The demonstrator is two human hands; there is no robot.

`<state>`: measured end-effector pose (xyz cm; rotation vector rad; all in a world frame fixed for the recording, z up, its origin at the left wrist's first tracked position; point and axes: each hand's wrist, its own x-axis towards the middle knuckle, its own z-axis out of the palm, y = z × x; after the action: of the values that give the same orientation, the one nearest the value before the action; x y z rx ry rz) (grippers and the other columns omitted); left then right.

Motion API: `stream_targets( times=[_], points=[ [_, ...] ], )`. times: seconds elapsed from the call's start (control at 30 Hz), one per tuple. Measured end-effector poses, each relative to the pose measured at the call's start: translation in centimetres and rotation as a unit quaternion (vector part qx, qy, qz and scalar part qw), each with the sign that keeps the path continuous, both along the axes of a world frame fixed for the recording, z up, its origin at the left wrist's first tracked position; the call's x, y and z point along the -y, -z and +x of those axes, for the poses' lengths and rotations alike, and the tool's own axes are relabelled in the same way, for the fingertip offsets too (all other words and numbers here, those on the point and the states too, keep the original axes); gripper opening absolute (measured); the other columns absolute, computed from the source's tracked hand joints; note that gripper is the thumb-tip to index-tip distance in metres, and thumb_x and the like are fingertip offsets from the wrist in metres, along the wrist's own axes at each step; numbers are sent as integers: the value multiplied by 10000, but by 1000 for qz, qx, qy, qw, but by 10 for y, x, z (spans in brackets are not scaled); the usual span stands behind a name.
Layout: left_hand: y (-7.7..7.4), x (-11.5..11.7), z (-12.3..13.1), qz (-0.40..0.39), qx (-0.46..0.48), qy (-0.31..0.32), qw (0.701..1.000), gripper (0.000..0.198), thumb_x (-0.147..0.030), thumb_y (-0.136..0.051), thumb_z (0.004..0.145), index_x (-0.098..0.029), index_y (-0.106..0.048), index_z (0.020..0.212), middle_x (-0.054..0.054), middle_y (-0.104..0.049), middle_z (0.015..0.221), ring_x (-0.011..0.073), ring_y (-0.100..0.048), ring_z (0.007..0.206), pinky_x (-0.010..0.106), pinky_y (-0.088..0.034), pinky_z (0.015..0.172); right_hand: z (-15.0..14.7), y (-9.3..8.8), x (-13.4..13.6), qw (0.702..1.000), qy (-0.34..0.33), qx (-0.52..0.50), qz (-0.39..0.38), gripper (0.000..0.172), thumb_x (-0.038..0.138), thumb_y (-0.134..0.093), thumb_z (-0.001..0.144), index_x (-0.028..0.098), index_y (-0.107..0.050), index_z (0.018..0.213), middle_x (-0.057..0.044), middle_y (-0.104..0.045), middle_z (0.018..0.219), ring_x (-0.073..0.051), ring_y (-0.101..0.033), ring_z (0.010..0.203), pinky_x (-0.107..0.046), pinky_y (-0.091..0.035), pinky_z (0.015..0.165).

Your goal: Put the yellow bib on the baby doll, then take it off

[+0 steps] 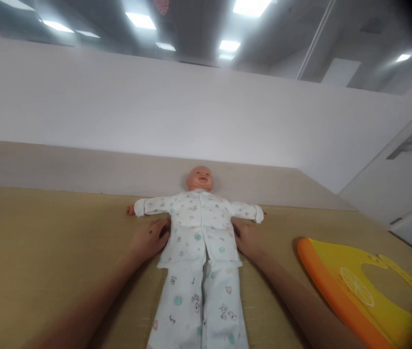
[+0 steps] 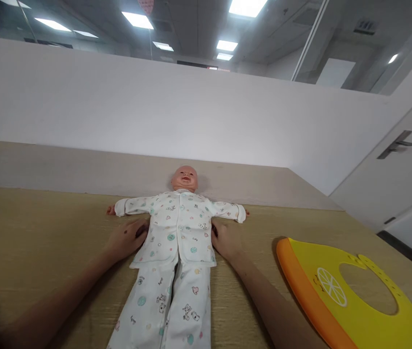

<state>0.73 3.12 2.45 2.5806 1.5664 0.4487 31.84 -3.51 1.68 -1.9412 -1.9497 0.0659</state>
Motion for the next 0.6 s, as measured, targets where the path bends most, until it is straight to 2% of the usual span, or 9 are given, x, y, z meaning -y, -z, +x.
stream_targets(
  times=[0.2,0.37,0.6],
  points=[
    [-1,0,1,-3,11,5,1000,176,-291,-386,860,-213,-535,809,42,-679,841,223,-602,756,318,-352,636,2,1,-2,1000,-3,-3,1,170,210,-407,894,182,-570,853,-37,-657,760,-158,-556,679,-233,-237,591],
    [-3,1,0,-7,17,0,1000,162,-292,-400,846,-214,-533,800,38,-671,833,214,-591,745,313,-345,622,2,3,-3,1000,5,-10,-7,144,203,-427,876,184,-563,834,-27,-642,743,-147,-537,655,-226,-249,595],
    [-4,1,0,-7,30,85,996,157,-327,-444,822,-215,-555,823,3,-625,761,178,-557,688,293,-371,630,0,0,-3,1000,11,14,-6,120,229,-460,861,189,-569,829,-14,-621,682,-143,-500,601,-239,-207,562]
  ],
)
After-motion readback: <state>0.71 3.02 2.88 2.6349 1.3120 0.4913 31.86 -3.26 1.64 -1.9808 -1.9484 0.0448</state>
